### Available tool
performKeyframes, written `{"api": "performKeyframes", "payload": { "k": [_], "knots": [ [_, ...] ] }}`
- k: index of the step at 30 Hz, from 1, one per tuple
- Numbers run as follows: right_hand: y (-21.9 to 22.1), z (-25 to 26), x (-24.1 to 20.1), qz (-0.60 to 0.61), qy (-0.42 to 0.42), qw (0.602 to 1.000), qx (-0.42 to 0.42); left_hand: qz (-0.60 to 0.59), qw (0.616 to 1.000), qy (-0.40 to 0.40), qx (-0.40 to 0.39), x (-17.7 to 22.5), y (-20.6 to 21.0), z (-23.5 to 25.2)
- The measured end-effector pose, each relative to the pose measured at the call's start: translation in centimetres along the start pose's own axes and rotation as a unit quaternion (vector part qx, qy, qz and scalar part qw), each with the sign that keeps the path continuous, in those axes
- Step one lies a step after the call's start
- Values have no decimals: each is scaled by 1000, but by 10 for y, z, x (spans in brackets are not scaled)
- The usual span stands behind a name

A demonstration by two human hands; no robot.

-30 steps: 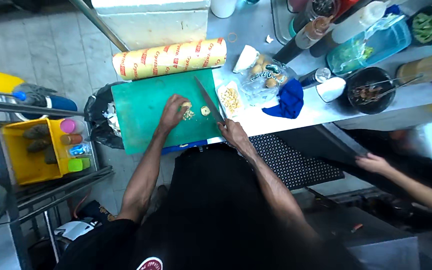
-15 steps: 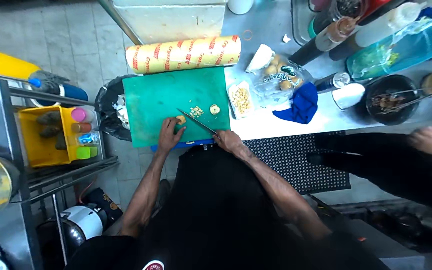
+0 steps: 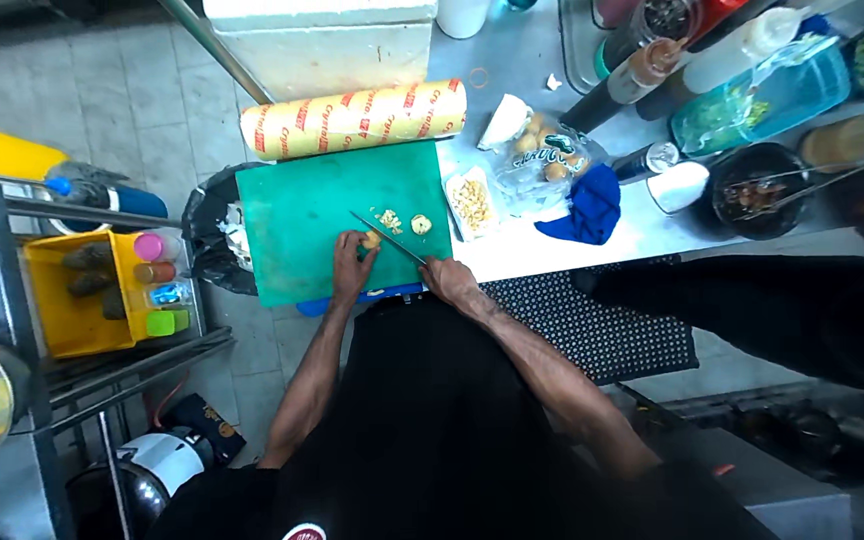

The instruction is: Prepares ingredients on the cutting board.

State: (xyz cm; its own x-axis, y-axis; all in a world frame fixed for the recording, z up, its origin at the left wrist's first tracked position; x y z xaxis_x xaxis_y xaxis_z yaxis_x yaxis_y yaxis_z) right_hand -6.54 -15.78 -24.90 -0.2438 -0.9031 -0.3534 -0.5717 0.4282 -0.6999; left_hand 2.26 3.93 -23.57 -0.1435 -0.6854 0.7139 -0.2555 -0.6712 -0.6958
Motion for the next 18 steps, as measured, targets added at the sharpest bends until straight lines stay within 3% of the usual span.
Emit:
{"api": "performKeyframes", "payload": {
  "k": [4, 10, 18],
  "knots": [
    [-1, -3, -3, 0, 7, 1000, 3, -20, 1000, -5, -9, -2, -8, -5],
    [-20, -13, -32, -24, 16, 1000, 11, 29, 994, 102, -9, 15, -12, -3],
    [-20, -26, -60, -77, 37, 996, 5, 38, 996, 82, 1, 13, -4, 8]
  ]
}}
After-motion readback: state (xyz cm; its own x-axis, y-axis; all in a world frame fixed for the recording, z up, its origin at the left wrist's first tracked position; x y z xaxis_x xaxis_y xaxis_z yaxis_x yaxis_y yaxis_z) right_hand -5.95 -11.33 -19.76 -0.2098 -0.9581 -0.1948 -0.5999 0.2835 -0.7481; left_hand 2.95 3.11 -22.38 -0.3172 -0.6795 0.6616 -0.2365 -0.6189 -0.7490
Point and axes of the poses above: each hand's wrist, its own z-axis towards the middle knuckle, its own y-axis out of the palm, x = y × z, the point moved 10 cm from there along z, towards the middle knuckle, and after that the axes turned 4 degrees about -y, right-handed, at the moved point
